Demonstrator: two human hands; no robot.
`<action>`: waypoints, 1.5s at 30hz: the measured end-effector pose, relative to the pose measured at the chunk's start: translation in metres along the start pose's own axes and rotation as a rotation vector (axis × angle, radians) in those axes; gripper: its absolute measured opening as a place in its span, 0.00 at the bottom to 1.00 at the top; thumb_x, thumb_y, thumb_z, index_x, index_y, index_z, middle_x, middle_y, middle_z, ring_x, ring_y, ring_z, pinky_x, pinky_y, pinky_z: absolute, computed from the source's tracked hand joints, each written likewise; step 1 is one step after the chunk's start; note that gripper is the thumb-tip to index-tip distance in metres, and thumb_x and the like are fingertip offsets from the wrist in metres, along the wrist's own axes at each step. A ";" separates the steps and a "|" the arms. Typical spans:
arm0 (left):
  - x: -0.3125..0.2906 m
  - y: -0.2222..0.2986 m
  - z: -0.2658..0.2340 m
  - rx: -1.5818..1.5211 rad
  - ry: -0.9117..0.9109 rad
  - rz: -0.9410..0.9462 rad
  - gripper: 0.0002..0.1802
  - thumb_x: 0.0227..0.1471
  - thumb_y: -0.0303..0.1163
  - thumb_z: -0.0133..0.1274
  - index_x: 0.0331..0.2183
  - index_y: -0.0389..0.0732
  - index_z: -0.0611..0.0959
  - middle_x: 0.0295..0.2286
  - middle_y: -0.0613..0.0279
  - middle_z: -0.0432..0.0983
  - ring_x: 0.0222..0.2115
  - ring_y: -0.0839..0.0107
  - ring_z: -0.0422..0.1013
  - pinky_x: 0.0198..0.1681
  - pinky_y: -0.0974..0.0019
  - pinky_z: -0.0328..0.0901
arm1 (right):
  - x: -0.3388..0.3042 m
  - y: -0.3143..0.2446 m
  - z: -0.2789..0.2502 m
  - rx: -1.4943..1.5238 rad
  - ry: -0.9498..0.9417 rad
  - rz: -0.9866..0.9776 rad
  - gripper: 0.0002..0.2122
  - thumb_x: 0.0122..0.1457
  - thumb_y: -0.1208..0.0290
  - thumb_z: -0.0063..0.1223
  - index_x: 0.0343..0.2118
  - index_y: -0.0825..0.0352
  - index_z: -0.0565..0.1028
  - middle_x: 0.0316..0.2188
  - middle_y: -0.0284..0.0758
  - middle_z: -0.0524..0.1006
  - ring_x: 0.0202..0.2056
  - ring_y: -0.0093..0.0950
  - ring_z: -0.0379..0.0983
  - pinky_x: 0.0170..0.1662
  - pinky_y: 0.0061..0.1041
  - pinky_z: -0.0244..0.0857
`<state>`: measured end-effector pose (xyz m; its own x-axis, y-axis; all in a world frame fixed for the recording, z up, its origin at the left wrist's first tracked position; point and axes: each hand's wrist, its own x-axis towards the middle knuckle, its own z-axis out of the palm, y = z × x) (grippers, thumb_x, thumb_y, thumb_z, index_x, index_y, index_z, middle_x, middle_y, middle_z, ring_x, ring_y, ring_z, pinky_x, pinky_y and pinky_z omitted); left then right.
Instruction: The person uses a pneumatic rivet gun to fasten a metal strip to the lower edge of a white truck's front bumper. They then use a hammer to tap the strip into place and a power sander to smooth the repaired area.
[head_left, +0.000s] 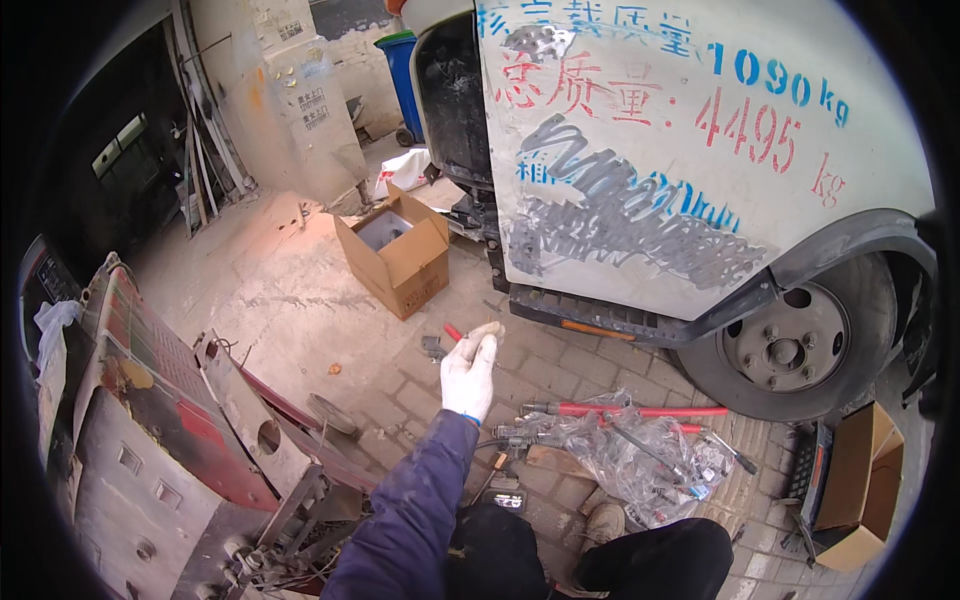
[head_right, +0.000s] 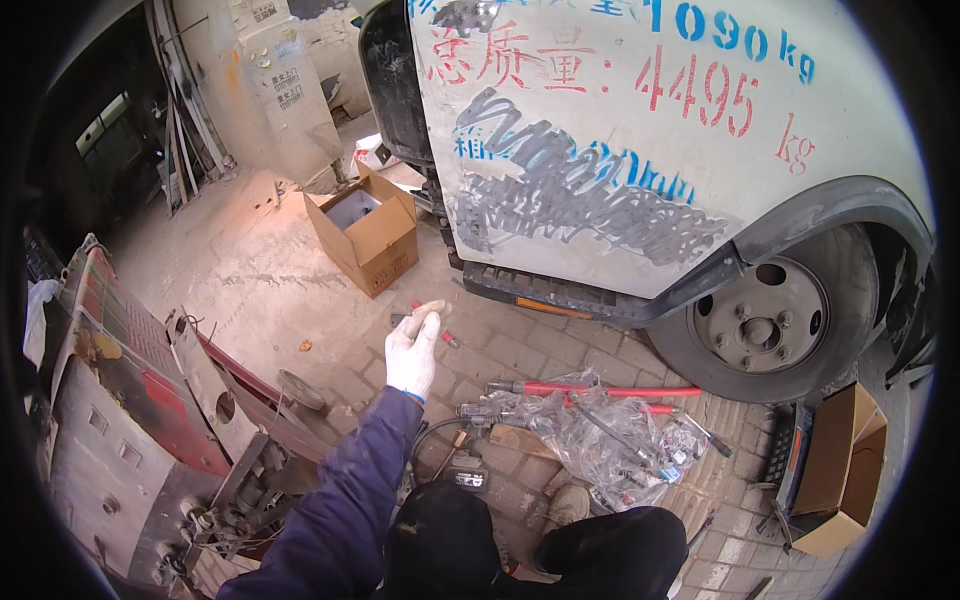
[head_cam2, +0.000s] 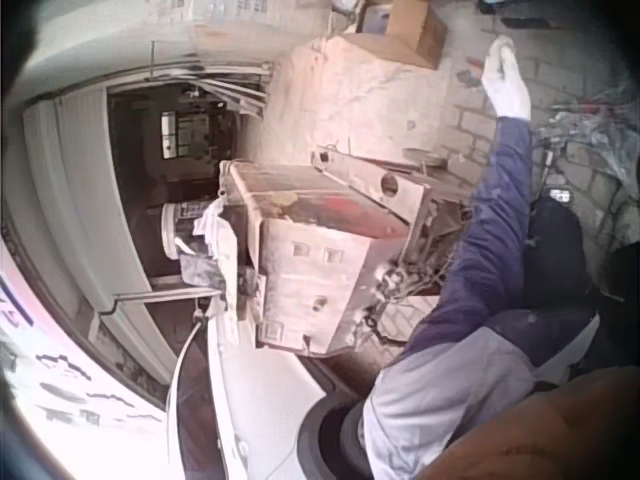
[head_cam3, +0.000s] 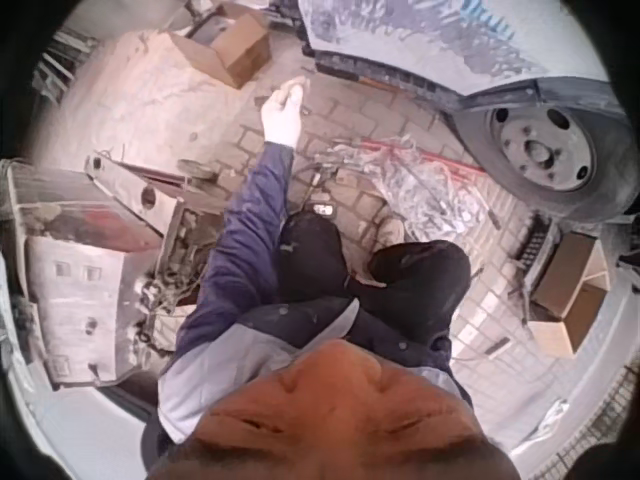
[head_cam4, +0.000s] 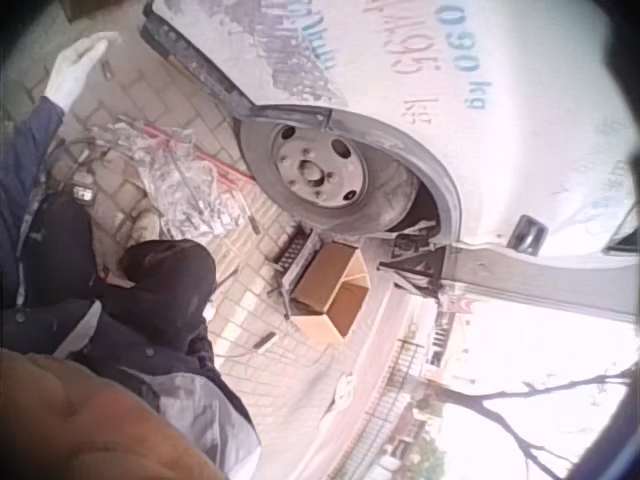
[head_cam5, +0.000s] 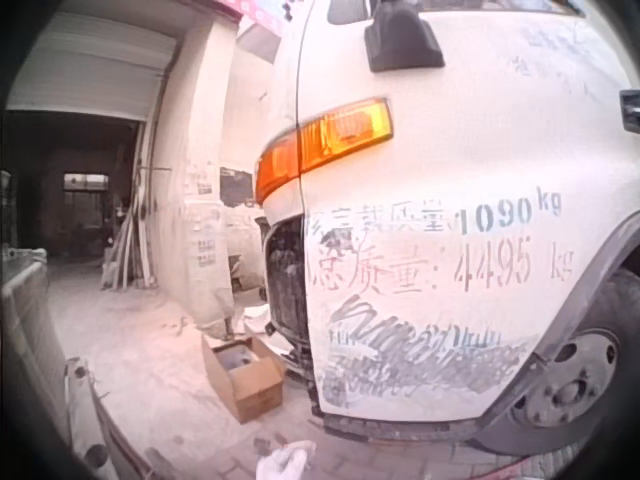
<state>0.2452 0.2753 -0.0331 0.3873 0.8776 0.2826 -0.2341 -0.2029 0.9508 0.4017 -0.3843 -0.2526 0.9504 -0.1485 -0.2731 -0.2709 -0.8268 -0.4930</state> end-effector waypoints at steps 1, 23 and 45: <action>0.032 0.005 0.008 -0.104 0.031 -0.005 0.19 0.74 0.30 0.54 0.59 0.30 0.84 0.55 0.53 0.85 0.56 0.67 0.80 0.65 0.64 0.70 | 0.000 -0.021 -0.014 0.022 0.014 -0.068 0.14 0.66 0.63 0.64 0.35 0.72 0.77 0.23 0.45 0.80 0.28 0.37 0.81 0.35 0.40 0.75; 0.162 -0.036 0.048 0.097 0.054 0.117 0.15 0.71 0.31 0.58 0.54 0.35 0.86 0.46 0.56 0.87 0.47 0.65 0.80 0.57 0.61 0.73 | -0.124 -0.642 -0.034 -0.361 0.027 -1.662 0.22 0.68 0.45 0.63 0.36 0.65 0.77 0.29 0.45 0.82 0.30 0.46 0.84 0.31 0.46 0.76; 0.158 -0.033 0.052 -0.020 0.057 0.271 0.17 0.70 0.32 0.56 0.54 0.34 0.87 0.52 0.56 0.86 0.53 0.59 0.81 0.60 0.60 0.71 | -0.116 -0.661 -0.048 -0.410 0.366 -1.862 0.19 0.66 0.49 0.65 0.34 0.64 0.79 0.27 0.42 0.82 0.30 0.43 0.84 0.32 0.43 0.77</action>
<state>0.3602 0.3985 -0.0134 0.2573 0.8157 0.5182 -0.3405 -0.4253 0.8386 0.4780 0.1533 0.1447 -0.0446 0.8830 0.4672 0.9509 -0.1059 0.2910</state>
